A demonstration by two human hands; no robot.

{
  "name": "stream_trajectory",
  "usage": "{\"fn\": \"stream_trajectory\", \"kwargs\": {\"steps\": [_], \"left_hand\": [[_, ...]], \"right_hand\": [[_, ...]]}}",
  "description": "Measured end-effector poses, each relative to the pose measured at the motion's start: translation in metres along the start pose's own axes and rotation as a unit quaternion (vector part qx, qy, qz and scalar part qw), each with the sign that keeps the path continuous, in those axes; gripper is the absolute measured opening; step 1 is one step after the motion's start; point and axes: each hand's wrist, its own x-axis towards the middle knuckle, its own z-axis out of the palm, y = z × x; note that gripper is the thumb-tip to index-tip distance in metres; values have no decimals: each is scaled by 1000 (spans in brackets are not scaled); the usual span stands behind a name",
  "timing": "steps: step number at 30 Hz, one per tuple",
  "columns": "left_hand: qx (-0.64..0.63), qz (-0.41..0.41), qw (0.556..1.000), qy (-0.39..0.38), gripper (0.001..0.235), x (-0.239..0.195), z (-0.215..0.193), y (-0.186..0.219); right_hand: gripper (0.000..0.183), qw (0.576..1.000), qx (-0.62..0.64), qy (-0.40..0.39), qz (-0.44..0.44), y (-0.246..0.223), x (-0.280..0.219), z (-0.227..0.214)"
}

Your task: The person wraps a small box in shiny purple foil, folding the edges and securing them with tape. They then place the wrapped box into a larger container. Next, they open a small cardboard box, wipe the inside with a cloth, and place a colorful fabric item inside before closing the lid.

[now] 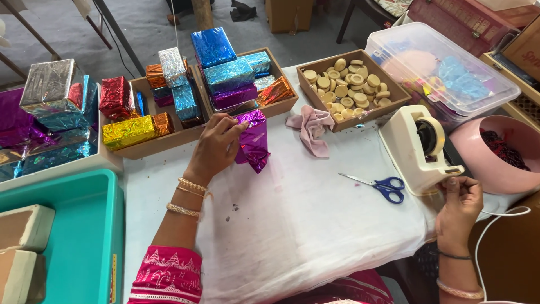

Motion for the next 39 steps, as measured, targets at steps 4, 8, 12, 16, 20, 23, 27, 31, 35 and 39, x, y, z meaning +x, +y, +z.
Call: {"fn": "stream_trajectory", "kwargs": {"steps": [4, 8, 12, 16, 20, 23, 27, 31, 35, 39], "left_hand": [[2, -1, 1000, -2, 31, 0, 1, 0], [0, -2, 1000, 2, 32, 0, 0, 0], [-3, 6, 1000, 7, 30, 1, 0, 0], [-15, 7, 1000, 9, 29, -1, 4, -2], [-12, 3, 1000, 6, 30, 0, 2, -2], [-23, 5, 1000, 9, 28, -1, 3, -2], [-34, 2, 999, 7, 25, 0, 3, -2], [-24, 10, 1000, 14, 28, 0, 1, 0], [-23, 12, 1000, 12, 28, 1, 1, 0], [-27, 8, 1000, 9, 29, 0, 2, 0]], "right_hand": [[21, 1000, -7, 7, -26, 4, -7, 7], [23, 999, -27, 4, -35, 10, -13, 6], [22, 982, -154, -5, -108, -14, -34, 29], [15, 984, -142, -52, -94, -28, -45, 82], [14, 969, -174, -154, -81, -55, -36, 159], [14, 944, -196, -240, -116, -81, -25, 225], [13, 910, -111, -394, -71, -112, -16, 308], [17, 877, -251, -396, -107, -91, -1, 365], [22, 842, -208, -477, -142, -62, 8, 403], [23, 808, -278, -509, -103, -43, 14, 422]]}}
